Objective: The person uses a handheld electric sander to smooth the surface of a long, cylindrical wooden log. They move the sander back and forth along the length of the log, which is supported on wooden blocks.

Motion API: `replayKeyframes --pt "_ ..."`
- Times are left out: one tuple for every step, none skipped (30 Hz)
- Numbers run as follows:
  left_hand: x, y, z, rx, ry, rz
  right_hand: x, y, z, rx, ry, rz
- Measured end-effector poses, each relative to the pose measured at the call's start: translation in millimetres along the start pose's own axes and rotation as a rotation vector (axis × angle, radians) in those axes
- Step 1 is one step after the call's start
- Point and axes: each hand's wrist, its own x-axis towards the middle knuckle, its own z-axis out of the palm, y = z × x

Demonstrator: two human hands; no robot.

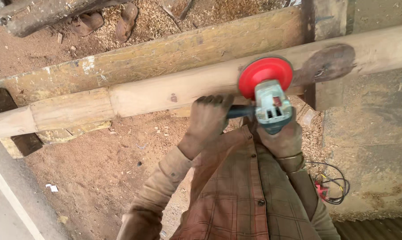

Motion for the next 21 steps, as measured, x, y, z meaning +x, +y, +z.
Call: replayKeyframes --pt "-30 -17 -11 0.009 -0.060 -0.102 -8 -14 21 -0.062 -0.107 0.091" --pt "-55 -34 -19 0.020 -0.111 -0.193 -18 -29 43 -0.019 -0.066 -0.107" --pt "-81 -45 -27 -0.004 -0.084 -0.254 -25 -42 63 0.026 -0.026 -0.306" --pt "-105 -55 -31 0.012 -0.061 -0.362 -27 -53 84 -0.064 0.007 -0.467" --pt "-124 -62 -30 0.028 -0.037 -0.471 -28 -60 99 -0.154 0.040 -0.628" --pt "-144 -66 -25 0.003 0.007 -0.524 -30 -64 108 -0.166 0.096 -0.729" --pt "-162 -69 -19 -0.022 0.052 -0.578 -30 -67 116 -0.178 0.151 -0.830" --pt "-180 -69 -14 -0.042 0.096 -0.632 -32 -69 119 -0.184 0.208 -0.932" --pt "-197 -63 -7 -0.068 0.155 -0.701 -36 -70 118 -0.159 0.095 -0.834" --pt "-204 -60 3 -0.094 0.237 -0.762 -29 -70 115 -0.139 -0.001 -0.751" --pt "-207 -64 12 -0.123 0.320 -0.821 -24 -68 111 -0.120 -0.096 -0.668" --pt "-212 -66 20 -0.219 0.329 -0.921 -23 -63 102 -0.102 -0.071 -0.577" --pt "-216 -70 26 -0.317 0.338 -1.018 -23 -54 88 -0.084 -0.047 -0.487" --pt "-223 -71 32 -0.422 0.341 -1.123 -25 -43 73 -0.070 -0.033 -0.396" --pt "-227 -75 39 -0.677 0.449 -1.158 -23 -29 58 -0.100 -0.032 -0.246" --pt "-226 -87 45 -0.933 0.566 -1.172 -15 -15 40 -0.128 -0.024 -0.102" --pt "-224 -100 50 -1.191 0.685 -1.168 -11 -1 22 0.032 0.084 -0.122" --pt "-216 -121 55 -1.492 0.898 -1.162 3 14 1 0.002 0.156 -0.157" --pt "-208 -140 61 -1.797 1.111 -1.122 14 32 -27 0.247 0.132 -0.122" --pt "-202 -157 66 -1.914 1.256 -1.029 27 53 -57 0.275 0.168 -0.186" --pt "-196 -174 71 -2.027 1.401 -0.924 42 75 -91 0.111 0.149 -0.016"
